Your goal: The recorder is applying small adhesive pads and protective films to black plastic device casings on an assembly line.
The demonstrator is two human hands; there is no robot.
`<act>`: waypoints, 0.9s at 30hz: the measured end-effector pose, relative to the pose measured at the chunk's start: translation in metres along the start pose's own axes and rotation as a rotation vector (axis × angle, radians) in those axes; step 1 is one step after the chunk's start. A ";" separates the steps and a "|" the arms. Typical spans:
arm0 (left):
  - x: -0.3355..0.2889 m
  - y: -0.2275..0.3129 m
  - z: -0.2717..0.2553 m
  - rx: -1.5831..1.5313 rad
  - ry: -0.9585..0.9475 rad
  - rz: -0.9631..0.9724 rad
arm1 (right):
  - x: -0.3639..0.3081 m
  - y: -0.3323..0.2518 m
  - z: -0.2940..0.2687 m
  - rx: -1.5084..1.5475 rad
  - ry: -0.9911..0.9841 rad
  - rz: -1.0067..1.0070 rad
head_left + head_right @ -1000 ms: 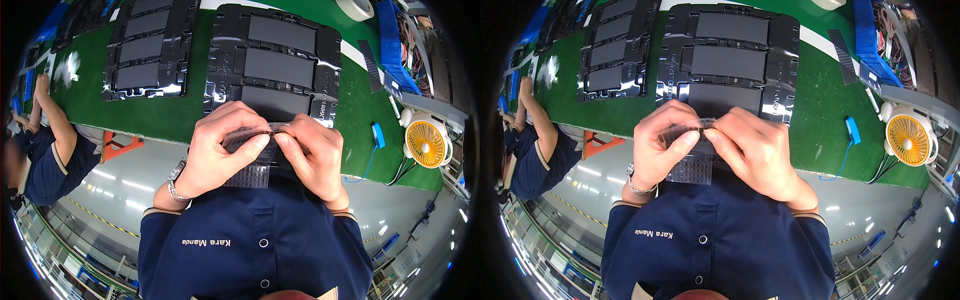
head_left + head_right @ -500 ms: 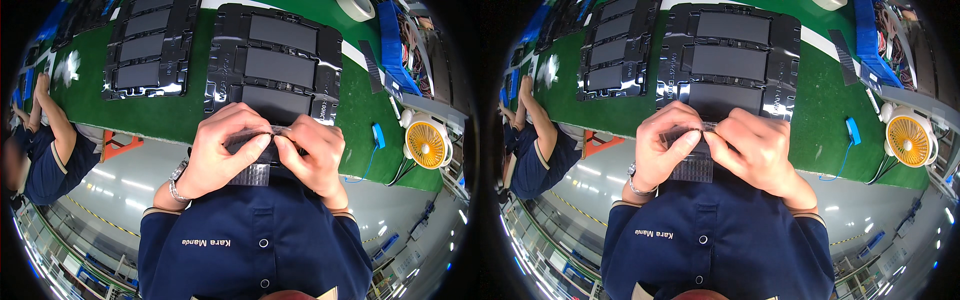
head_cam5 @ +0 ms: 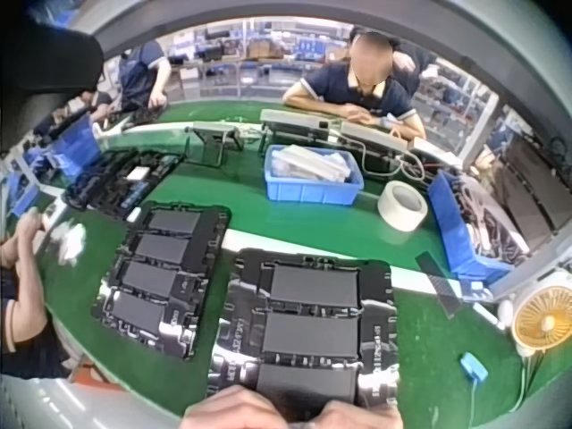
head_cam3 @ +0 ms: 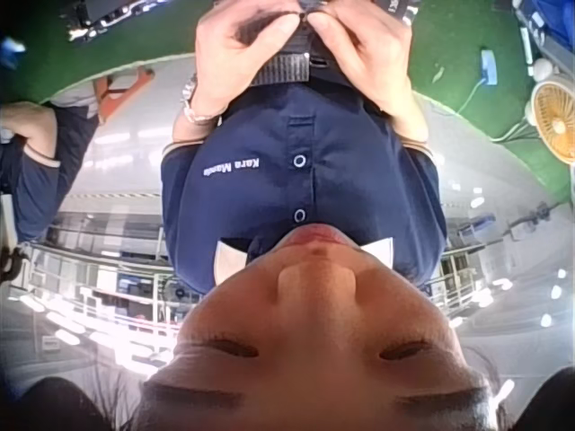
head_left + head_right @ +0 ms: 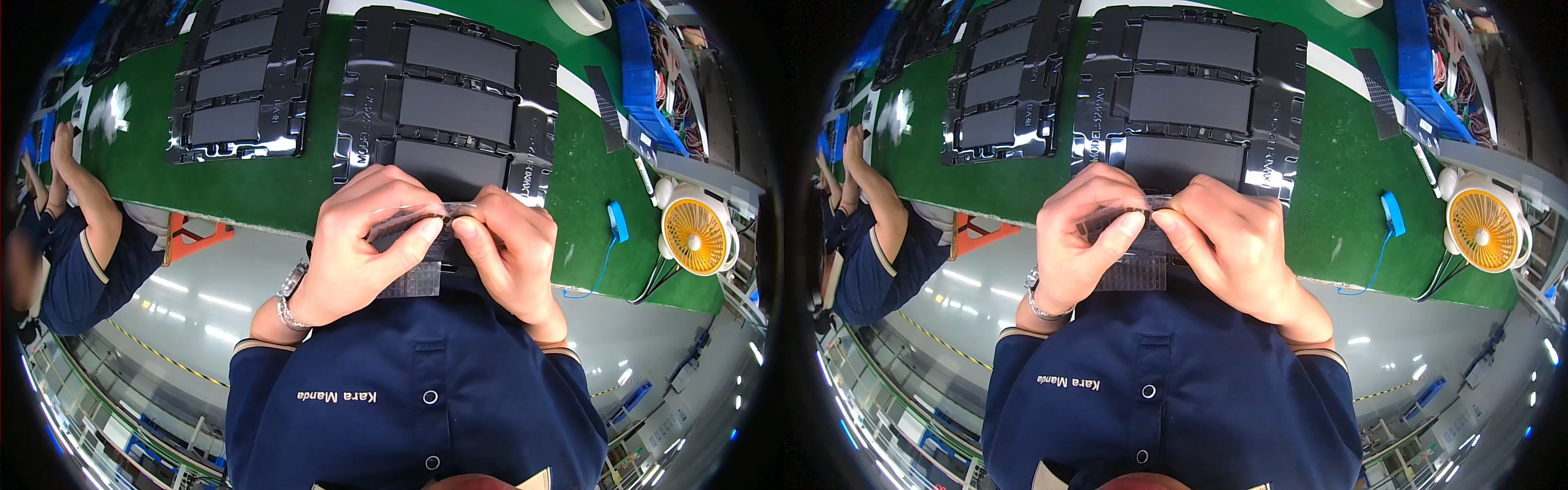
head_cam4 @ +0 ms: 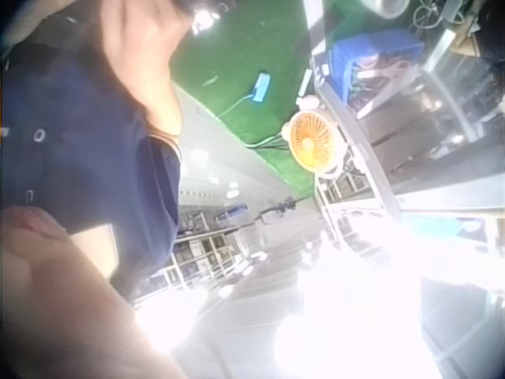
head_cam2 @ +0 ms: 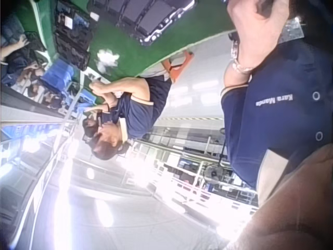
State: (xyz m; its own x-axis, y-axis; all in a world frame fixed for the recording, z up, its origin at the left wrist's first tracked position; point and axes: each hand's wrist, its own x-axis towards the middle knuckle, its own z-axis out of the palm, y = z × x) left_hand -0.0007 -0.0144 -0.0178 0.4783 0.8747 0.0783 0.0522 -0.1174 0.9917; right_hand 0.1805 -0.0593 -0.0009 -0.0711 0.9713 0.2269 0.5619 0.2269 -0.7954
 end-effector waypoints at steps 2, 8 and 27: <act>0.000 0.000 0.001 0.018 0.006 0.010 | 0.000 -0.001 -0.001 -0.036 -0.005 -0.015; -0.001 -0.001 0.005 0.057 0.015 -0.006 | -0.002 0.006 0.002 -0.263 0.088 -0.173; 0.025 -0.011 0.010 0.916 -0.156 0.306 | 0.002 0.027 -0.029 -0.065 0.140 0.226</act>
State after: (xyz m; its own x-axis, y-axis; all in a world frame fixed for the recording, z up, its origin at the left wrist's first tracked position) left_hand 0.0195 0.0042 -0.0277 0.6916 0.6814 0.2397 0.5356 -0.7064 0.4627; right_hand 0.2194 -0.0532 -0.0060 0.1739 0.9766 0.1266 0.6029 -0.0039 -0.7978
